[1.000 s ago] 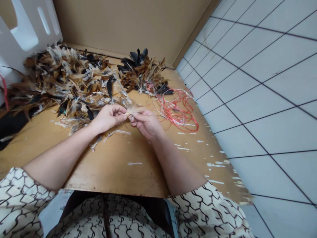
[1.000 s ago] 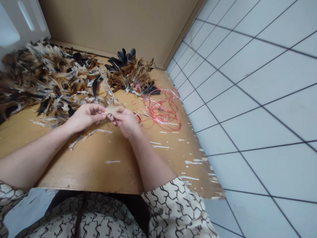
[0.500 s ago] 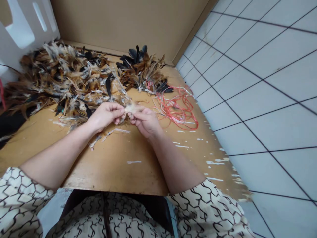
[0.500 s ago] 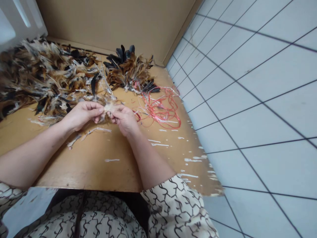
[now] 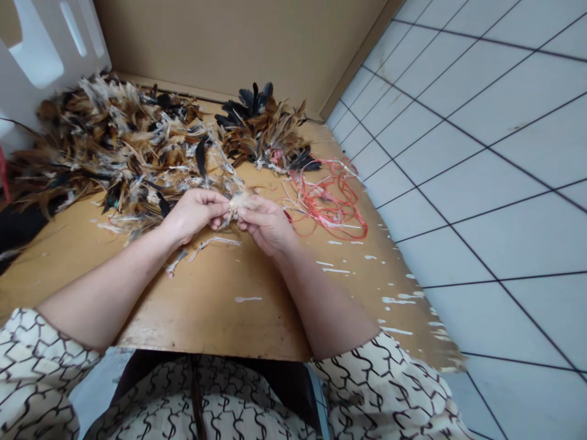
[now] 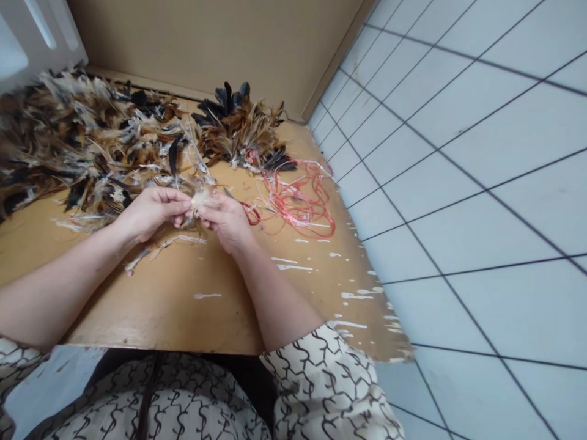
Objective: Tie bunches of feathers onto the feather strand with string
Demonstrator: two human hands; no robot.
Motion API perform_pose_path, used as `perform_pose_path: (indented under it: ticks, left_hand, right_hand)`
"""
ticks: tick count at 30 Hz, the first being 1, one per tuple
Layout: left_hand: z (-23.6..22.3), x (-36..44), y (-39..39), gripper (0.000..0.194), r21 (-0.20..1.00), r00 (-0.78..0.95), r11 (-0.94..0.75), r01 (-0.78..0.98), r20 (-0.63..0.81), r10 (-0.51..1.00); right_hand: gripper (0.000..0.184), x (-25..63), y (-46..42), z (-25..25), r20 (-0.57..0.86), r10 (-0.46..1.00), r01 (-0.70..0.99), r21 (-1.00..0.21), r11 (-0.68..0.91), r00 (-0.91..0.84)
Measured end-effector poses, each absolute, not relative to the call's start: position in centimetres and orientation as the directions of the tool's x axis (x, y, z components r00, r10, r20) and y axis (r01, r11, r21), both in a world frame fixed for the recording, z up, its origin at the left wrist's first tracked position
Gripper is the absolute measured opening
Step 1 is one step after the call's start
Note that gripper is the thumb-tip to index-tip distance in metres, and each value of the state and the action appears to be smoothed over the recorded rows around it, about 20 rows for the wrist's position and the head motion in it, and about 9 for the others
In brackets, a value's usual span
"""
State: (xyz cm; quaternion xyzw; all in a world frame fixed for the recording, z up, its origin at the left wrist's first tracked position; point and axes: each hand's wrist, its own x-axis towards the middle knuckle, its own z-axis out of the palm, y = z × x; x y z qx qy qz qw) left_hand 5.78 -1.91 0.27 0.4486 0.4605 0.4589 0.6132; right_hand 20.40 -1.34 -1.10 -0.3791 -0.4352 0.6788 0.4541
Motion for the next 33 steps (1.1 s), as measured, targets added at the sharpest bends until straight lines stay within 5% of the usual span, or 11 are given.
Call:
perform_pose_path:
  ticks: [22, 33]
  left_hand:
    - [0.23, 5.98, -2.12, 0.012, 0.996, 0.076, 0.093, -0.008, -0.092, 0.993]
    - [0.02, 6.02, -1.92, 0.016, 0.981, 0.080, 0.137, -0.134, -0.127, 0.989]
  right_hand:
    - [0.027, 19.71, -1.49, -1.73, -0.055, 0.981, -0.230, -0.968, -0.099, -0.188]
    - [0.024, 19.83, -1.37, -1.87, -0.073, 0.975, -0.211, -0.970, -0.118, -0.209]
